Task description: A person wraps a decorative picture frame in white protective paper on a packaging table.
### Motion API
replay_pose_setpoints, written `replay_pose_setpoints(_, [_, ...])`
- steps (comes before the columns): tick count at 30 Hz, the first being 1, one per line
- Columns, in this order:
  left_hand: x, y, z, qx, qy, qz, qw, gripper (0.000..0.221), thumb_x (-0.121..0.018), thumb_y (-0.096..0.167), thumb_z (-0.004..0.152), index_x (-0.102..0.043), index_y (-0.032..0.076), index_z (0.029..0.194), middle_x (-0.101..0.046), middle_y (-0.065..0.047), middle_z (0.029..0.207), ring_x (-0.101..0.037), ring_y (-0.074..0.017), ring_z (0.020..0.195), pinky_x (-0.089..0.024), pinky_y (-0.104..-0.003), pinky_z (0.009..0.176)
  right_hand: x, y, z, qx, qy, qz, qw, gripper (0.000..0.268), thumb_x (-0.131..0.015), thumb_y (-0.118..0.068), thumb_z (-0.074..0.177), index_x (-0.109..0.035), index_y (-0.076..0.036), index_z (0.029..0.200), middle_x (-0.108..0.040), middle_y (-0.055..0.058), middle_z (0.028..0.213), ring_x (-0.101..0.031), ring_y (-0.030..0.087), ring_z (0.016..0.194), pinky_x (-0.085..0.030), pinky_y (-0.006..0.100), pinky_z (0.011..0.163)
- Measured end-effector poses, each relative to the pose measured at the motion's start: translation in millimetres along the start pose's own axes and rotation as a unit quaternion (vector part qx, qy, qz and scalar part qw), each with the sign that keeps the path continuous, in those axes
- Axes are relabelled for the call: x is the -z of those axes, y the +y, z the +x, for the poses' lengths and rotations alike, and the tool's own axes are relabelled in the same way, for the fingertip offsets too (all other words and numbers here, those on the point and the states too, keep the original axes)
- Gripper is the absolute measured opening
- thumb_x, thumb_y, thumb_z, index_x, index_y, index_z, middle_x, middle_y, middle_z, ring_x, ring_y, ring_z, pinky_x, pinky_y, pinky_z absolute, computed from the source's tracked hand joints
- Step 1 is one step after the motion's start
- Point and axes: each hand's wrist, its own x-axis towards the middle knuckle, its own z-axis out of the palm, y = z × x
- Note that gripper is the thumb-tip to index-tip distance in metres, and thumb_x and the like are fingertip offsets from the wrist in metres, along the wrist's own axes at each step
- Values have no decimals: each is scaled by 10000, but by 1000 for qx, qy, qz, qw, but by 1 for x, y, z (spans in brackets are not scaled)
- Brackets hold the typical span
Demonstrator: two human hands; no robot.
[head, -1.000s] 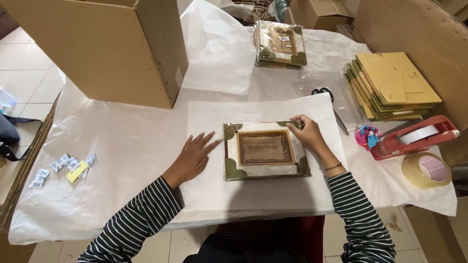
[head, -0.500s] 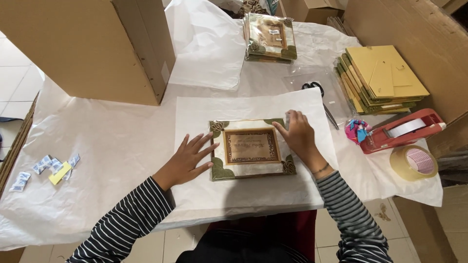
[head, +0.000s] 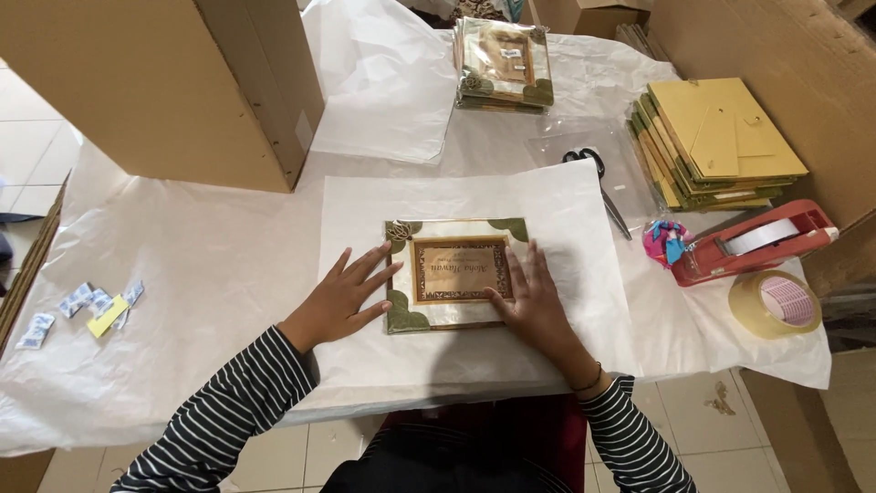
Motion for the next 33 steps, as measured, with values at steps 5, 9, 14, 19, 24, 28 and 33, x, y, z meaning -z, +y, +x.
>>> replay_pose_setpoints(5, [2,2,0,-2,6,0,1000,644,-303,589,1037,-305,293,1609,-199,-82,1704,-265,-273,1533,-62,-554,1250,2,-1,-3,-1,14,8,1000,904,-490,-704,957,-304,-116,1617,-166,347,1641,-245,518,1495,-255,610,1200])
replay_pose_setpoints(9, [-3,-1,0,-10,20,0,1000,643,-312,592,1041,-316,282,1604,-197,-81,1705,-278,-285,1527,-76,-566,1252,2,-1,-5,0,25,16,1000,904,-498,-710,953,-337,-104,1604,-178,353,1636,-287,522,1478,-291,620,1186])
replay_pose_setpoints(14, [0,4,-1,6,9,16,1000,702,-248,625,1031,-255,258,1630,-186,-88,1709,-283,-273,1529,-76,-545,1255,2,-1,-6,-12,61,60,996,966,-598,-712,899,-377,-35,1552,-304,365,1551,-366,530,1430,-338,620,1161])
replay_pose_setpoints(19, [5,7,-3,9,13,24,1000,723,-262,631,1030,-260,223,1627,-193,-95,1708,-284,-274,1531,-87,-547,1256,-3,10,-13,-22,76,0,997,965,-604,-769,884,-451,-39,1496,-494,307,1389,-527,463,1324,-430,583,1106])
replay_pose_setpoints(24, [6,8,-2,18,13,-30,999,802,-279,634,1022,-136,156,1650,-165,-142,1705,-304,-309,1515,-67,-543,1263,4,-28,-32,88,-12,-200,976,933,-715,-676,806,-421,-190,1547,-429,221,1485,-452,455,1367,-498,587,965])
replay_pose_setpoints(28, [13,9,-4,20,15,-43,999,806,-279,622,1032,-130,123,1647,-182,-171,1695,-312,-330,1511,-77,-548,1262,-16,34,-6,204,-9,-277,939,754,-643,-606,895,-439,-291,1549,-524,192,1396,-545,424,1297,-537,537,930])
replay_pose_setpoints(33, [14,7,-3,43,14,-101,994,868,-280,667,1013,-147,75,1634,-194,-186,1688,-276,-321,1532,-69,-518,1278,-26,110,18,313,113,-404,852,495,-681,-365,864,-609,-417,1351,-676,12,1232,-665,240,1186,-535,405,936])
